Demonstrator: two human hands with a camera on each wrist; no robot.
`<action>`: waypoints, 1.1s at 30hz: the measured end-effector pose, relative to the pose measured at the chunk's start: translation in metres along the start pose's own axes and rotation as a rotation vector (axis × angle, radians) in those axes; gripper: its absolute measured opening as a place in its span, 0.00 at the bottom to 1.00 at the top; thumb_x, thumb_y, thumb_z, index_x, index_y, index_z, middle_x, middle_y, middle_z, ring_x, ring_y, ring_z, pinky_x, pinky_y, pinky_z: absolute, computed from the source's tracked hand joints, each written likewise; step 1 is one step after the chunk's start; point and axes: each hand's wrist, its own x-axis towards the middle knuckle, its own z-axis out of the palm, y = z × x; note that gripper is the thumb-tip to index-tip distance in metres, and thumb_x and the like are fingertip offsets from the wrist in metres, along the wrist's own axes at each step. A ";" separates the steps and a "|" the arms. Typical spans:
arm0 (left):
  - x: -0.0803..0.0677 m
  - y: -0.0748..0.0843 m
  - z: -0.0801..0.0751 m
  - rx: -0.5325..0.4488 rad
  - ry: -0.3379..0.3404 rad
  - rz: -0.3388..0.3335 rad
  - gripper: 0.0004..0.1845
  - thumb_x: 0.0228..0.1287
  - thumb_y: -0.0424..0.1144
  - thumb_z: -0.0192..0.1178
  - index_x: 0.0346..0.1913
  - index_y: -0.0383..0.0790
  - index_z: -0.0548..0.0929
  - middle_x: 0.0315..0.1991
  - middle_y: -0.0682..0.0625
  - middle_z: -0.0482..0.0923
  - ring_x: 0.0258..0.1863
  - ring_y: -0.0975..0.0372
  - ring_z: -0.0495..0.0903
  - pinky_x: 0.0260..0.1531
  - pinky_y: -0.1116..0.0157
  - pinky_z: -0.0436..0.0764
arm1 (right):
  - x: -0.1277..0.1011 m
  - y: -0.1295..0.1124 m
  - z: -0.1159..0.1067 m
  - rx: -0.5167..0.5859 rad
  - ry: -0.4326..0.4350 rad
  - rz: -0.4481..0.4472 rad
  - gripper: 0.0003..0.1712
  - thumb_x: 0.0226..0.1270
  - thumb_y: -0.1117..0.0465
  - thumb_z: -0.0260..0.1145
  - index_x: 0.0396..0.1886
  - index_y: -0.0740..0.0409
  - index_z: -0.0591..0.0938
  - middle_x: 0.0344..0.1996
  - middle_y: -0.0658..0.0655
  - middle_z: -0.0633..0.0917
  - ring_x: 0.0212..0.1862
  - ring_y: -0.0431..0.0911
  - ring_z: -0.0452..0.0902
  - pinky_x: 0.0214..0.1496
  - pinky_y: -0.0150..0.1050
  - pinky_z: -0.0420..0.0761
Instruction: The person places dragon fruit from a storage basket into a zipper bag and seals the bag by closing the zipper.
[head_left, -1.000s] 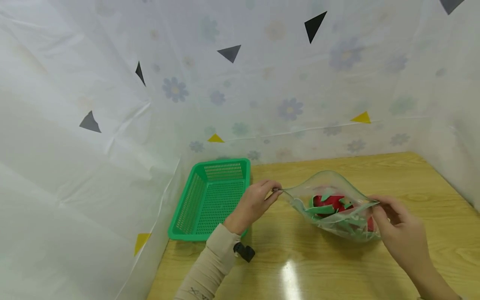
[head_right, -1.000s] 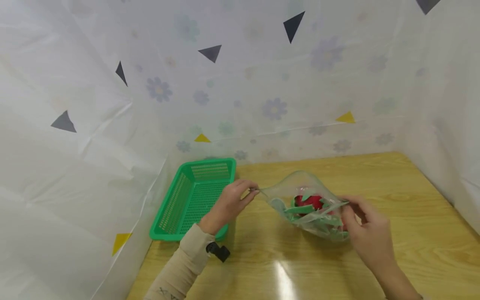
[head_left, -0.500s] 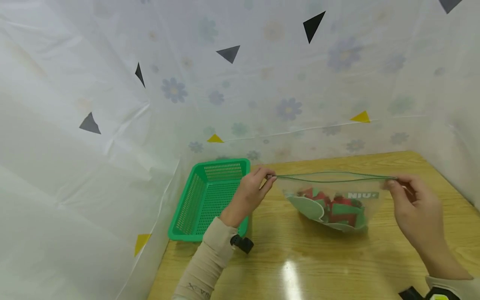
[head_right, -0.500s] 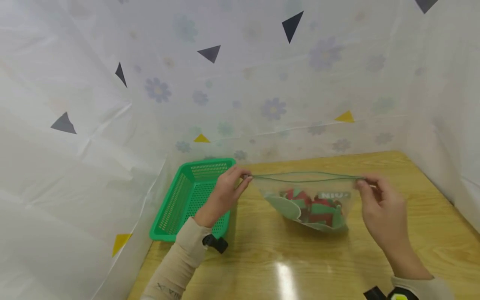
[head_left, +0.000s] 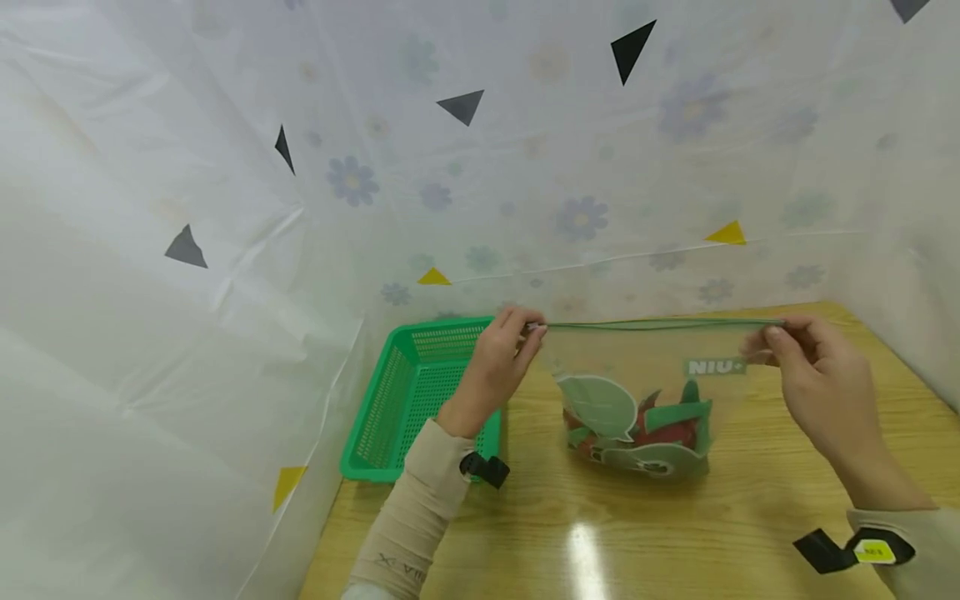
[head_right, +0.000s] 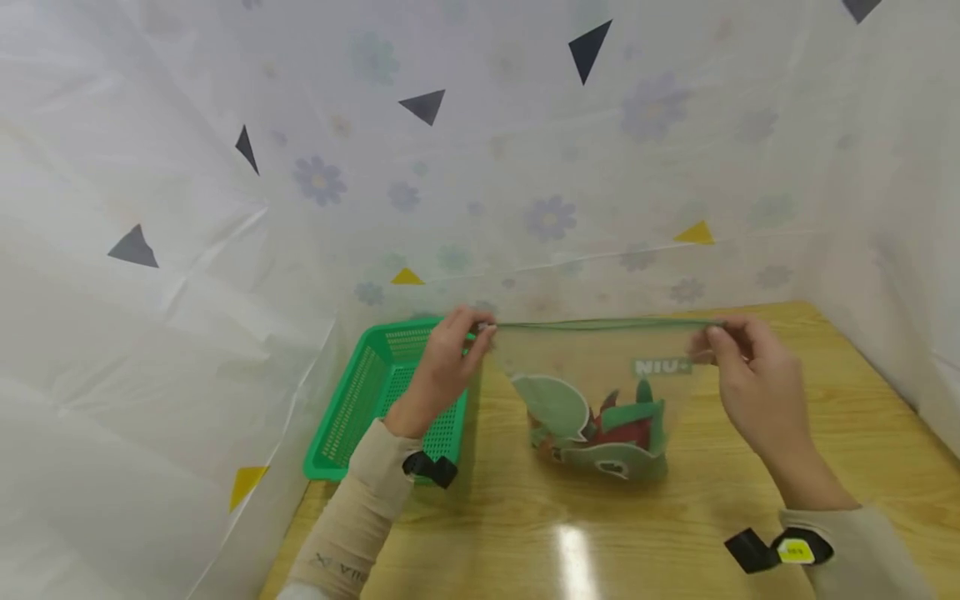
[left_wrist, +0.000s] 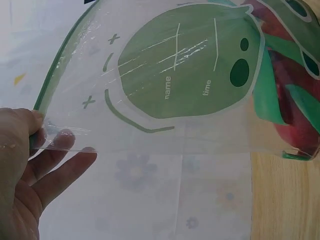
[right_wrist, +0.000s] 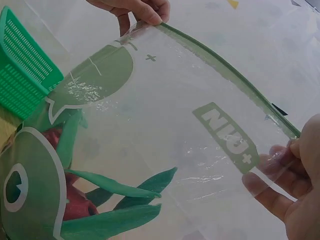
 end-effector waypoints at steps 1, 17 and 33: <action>0.001 0.000 -0.001 -0.016 0.003 -0.012 0.07 0.76 0.35 0.52 0.48 0.35 0.76 0.41 0.45 0.74 0.38 0.62 0.82 0.41 0.77 0.81 | 0.003 0.000 0.000 -0.002 -0.010 0.005 0.11 0.78 0.60 0.54 0.51 0.58 0.77 0.37 0.40 0.83 0.36 0.26 0.81 0.42 0.15 0.76; 0.011 -0.003 -0.013 -0.138 -0.002 -0.070 0.09 0.73 0.37 0.56 0.46 0.35 0.83 0.35 0.46 0.81 0.28 0.65 0.80 0.33 0.76 0.80 | 0.026 0.004 -0.002 0.093 -0.090 0.048 0.09 0.77 0.62 0.54 0.51 0.59 0.76 0.36 0.40 0.83 0.35 0.29 0.82 0.37 0.21 0.81; 0.021 -0.007 -0.013 -0.198 -0.031 -0.250 0.10 0.71 0.37 0.59 0.49 0.37 0.82 0.36 0.48 0.82 0.32 0.64 0.81 0.36 0.76 0.82 | 0.040 0.010 0.000 0.043 -0.081 0.066 0.10 0.77 0.62 0.54 0.51 0.60 0.76 0.35 0.38 0.82 0.34 0.28 0.81 0.38 0.20 0.81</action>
